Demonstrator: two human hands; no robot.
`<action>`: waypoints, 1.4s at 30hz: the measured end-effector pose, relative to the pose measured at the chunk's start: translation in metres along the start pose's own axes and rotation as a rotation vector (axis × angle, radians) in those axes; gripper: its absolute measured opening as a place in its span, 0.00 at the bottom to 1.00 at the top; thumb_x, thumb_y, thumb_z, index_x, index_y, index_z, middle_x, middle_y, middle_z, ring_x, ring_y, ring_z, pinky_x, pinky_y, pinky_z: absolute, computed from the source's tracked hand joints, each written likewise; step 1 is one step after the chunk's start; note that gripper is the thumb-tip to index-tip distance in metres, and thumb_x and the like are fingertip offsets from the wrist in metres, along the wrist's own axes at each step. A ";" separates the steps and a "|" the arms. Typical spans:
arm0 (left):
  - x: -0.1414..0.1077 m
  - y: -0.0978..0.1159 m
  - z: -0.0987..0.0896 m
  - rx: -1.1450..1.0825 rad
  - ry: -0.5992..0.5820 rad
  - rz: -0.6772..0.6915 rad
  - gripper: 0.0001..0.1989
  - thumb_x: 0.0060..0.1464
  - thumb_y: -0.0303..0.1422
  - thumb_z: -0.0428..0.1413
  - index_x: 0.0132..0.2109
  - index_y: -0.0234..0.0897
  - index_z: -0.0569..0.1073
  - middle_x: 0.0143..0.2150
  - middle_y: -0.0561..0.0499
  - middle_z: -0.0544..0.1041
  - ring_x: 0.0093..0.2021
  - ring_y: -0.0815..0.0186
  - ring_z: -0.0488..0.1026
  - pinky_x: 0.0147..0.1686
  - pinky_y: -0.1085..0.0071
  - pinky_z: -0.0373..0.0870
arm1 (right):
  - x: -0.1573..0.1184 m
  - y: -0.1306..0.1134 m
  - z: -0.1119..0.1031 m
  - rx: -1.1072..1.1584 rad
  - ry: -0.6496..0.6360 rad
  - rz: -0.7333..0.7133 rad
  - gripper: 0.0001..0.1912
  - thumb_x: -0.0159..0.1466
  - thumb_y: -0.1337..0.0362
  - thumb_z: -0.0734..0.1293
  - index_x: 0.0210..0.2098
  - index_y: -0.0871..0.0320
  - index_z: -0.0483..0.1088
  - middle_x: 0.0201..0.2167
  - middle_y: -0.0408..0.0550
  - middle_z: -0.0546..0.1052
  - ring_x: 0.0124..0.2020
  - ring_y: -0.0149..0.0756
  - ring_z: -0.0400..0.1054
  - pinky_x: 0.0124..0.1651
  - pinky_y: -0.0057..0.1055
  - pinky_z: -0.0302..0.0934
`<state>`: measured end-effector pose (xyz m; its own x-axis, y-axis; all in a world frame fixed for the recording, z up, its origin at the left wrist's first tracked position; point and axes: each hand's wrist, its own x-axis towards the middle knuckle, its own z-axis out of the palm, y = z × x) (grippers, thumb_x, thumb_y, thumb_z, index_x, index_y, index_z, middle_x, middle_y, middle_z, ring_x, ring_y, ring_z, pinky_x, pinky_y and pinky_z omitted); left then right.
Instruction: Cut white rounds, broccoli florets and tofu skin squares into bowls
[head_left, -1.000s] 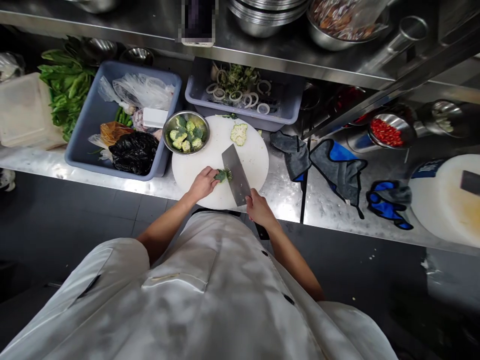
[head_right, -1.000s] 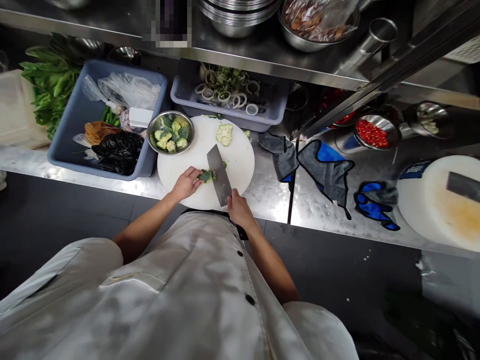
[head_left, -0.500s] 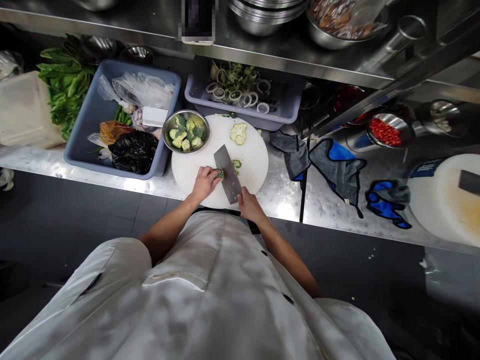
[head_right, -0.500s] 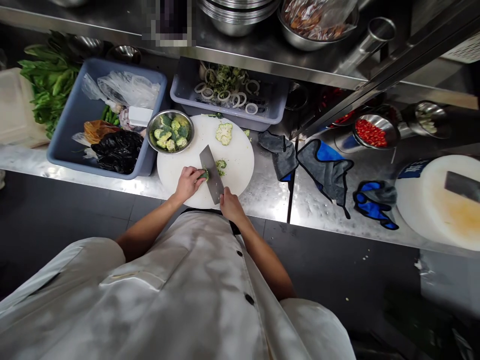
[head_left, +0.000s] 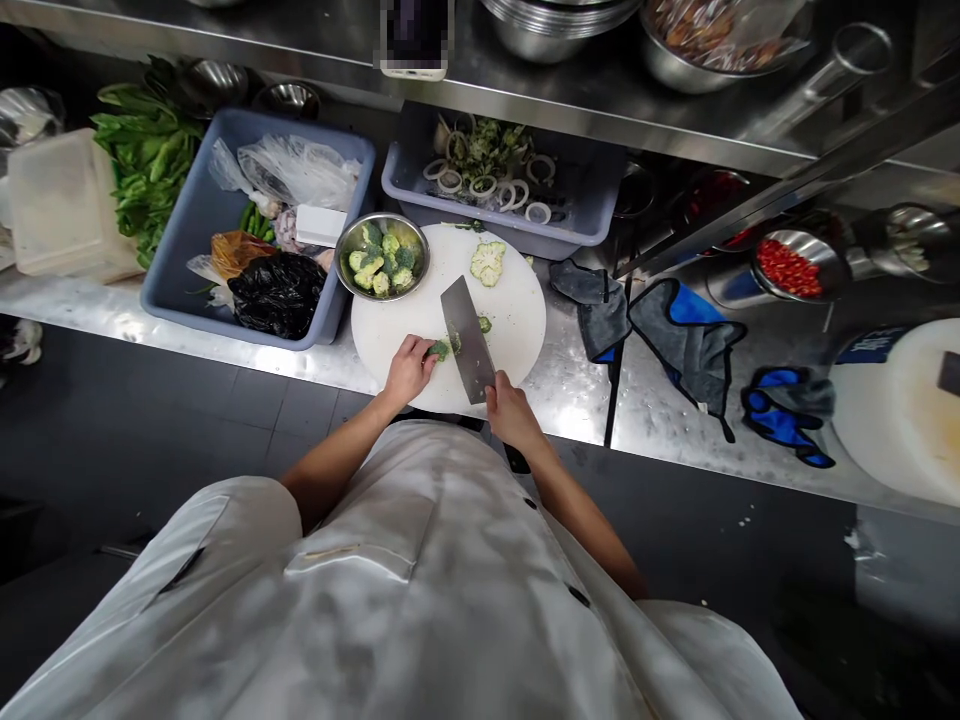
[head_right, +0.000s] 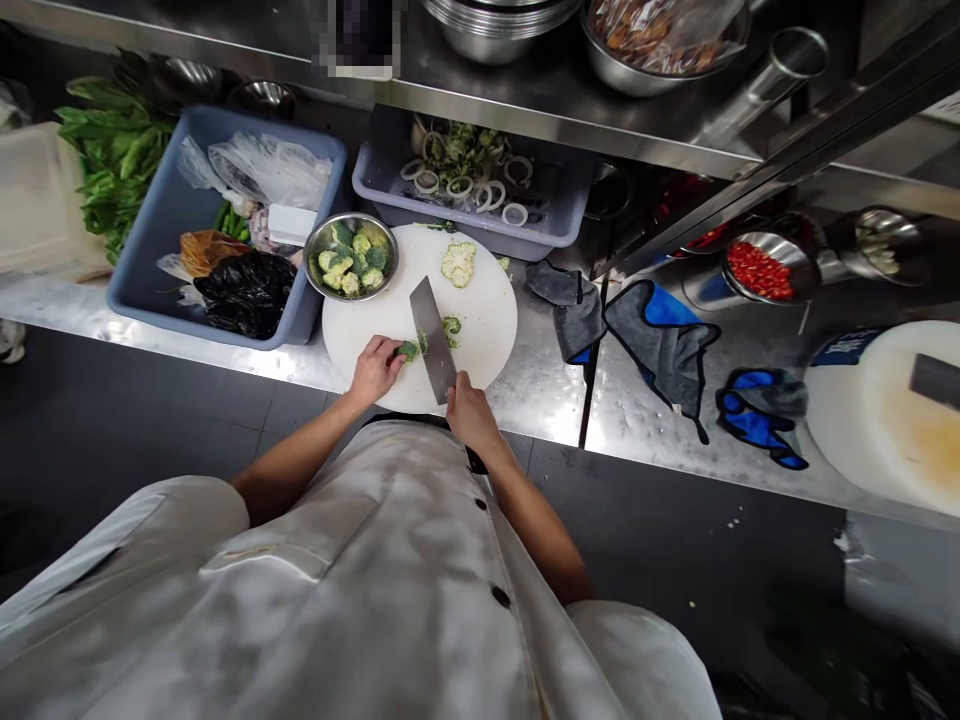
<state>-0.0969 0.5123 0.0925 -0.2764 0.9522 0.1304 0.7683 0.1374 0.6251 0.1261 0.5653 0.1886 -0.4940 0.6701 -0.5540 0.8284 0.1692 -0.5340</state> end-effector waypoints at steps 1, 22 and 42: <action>0.000 0.000 0.000 0.006 0.000 -0.026 0.09 0.65 0.32 0.56 0.50 0.37 0.76 0.46 0.44 0.73 0.40 0.61 0.75 0.47 0.62 0.77 | 0.001 0.000 0.001 0.003 -0.009 0.005 0.08 0.76 0.65 0.53 0.50 0.58 0.59 0.27 0.45 0.73 0.24 0.37 0.67 0.32 0.30 0.56; 0.027 -0.012 -0.025 -0.577 -0.202 -0.023 0.19 0.56 0.43 0.65 0.50 0.39 0.72 0.47 0.47 0.77 0.43 0.65 0.75 0.50 0.63 0.75 | -0.044 0.030 0.001 -0.124 0.012 -0.066 0.16 0.75 0.64 0.52 0.60 0.59 0.57 0.34 0.50 0.78 0.34 0.42 0.73 0.36 0.31 0.53; 0.023 -0.006 -0.011 -0.049 -0.170 0.169 0.12 0.63 0.37 0.59 0.52 0.40 0.75 0.49 0.44 0.74 0.51 0.57 0.74 0.54 0.61 0.74 | -0.011 -0.003 0.001 -0.119 -0.032 -0.093 0.07 0.75 0.65 0.54 0.50 0.57 0.60 0.34 0.52 0.77 0.35 0.42 0.71 0.35 0.32 0.52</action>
<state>-0.1142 0.5304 0.0998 -0.0425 0.9933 0.1075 0.7655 -0.0368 0.6424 0.1293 0.5565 0.1957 -0.5770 0.6244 -0.5266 0.8029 0.3152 -0.5060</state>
